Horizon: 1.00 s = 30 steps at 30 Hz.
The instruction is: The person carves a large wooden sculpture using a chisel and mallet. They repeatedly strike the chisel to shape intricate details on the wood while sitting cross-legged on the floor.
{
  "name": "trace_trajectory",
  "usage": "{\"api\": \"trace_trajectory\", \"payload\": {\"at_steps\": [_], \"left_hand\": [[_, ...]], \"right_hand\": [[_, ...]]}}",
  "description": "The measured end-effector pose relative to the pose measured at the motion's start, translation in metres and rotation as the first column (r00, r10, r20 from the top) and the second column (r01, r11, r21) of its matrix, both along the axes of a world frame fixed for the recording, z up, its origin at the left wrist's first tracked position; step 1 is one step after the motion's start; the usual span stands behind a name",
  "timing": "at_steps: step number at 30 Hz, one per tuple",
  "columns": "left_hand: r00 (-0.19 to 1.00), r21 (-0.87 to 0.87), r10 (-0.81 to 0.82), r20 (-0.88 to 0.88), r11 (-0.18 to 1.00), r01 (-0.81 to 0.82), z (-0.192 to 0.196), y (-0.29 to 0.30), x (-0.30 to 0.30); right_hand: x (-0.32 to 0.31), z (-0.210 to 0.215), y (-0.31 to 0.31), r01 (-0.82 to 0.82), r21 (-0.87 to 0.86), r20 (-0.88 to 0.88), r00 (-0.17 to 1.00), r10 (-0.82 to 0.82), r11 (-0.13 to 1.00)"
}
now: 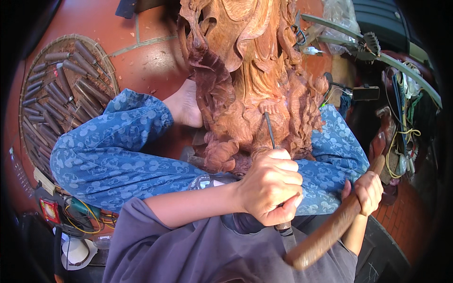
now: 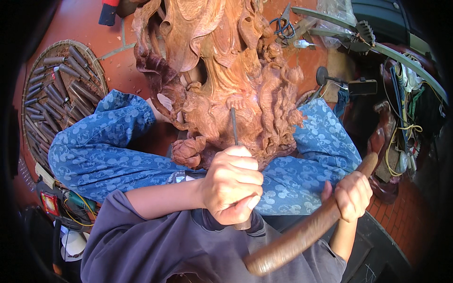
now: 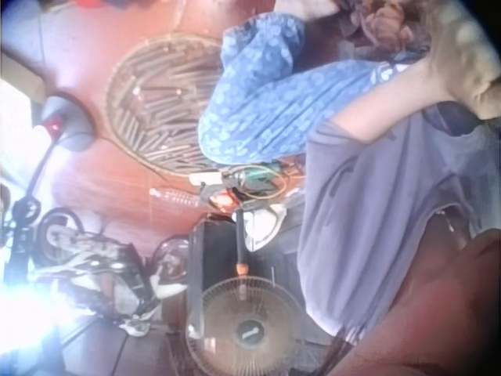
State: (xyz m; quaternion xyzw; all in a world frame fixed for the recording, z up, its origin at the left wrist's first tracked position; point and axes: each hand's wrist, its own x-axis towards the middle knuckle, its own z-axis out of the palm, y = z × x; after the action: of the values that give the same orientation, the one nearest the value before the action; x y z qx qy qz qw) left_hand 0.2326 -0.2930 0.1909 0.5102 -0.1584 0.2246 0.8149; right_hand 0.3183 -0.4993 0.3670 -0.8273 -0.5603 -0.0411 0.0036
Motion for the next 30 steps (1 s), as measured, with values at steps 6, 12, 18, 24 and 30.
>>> {"api": "trace_trajectory", "payload": {"at_steps": [6,12,18,24,30], "left_hand": [[1.0,-0.018,0.011,0.0,1.0,-0.011,-0.001,0.003,0.001],[1.0,-0.058,0.015,0.011,0.998,-0.015,-0.003,0.002,0.001],[1.0,-0.06,-0.026,0.008,0.998,0.027,-0.002,0.009,0.004],[0.996,0.032,0.085,0.002,0.996,-0.085,-0.001,0.011,0.005],[0.996,0.066,0.078,0.036,0.995,-0.08,0.005,0.008,-0.004]], "right_hand": [[0.0,0.001,0.007,-0.005,-0.009,-0.014,1.0,0.005,1.0],[0.0,0.007,0.019,0.015,-0.134,0.015,1.0,-0.013,0.991],[0.007,0.007,0.022,-0.031,-0.082,-0.041,0.999,0.028,0.996],[0.003,0.002,0.029,0.106,-0.17,-0.012,0.994,-0.11,0.98],[0.0,-0.003,0.036,0.086,-0.039,-0.062,0.994,-0.088,0.996]]}}
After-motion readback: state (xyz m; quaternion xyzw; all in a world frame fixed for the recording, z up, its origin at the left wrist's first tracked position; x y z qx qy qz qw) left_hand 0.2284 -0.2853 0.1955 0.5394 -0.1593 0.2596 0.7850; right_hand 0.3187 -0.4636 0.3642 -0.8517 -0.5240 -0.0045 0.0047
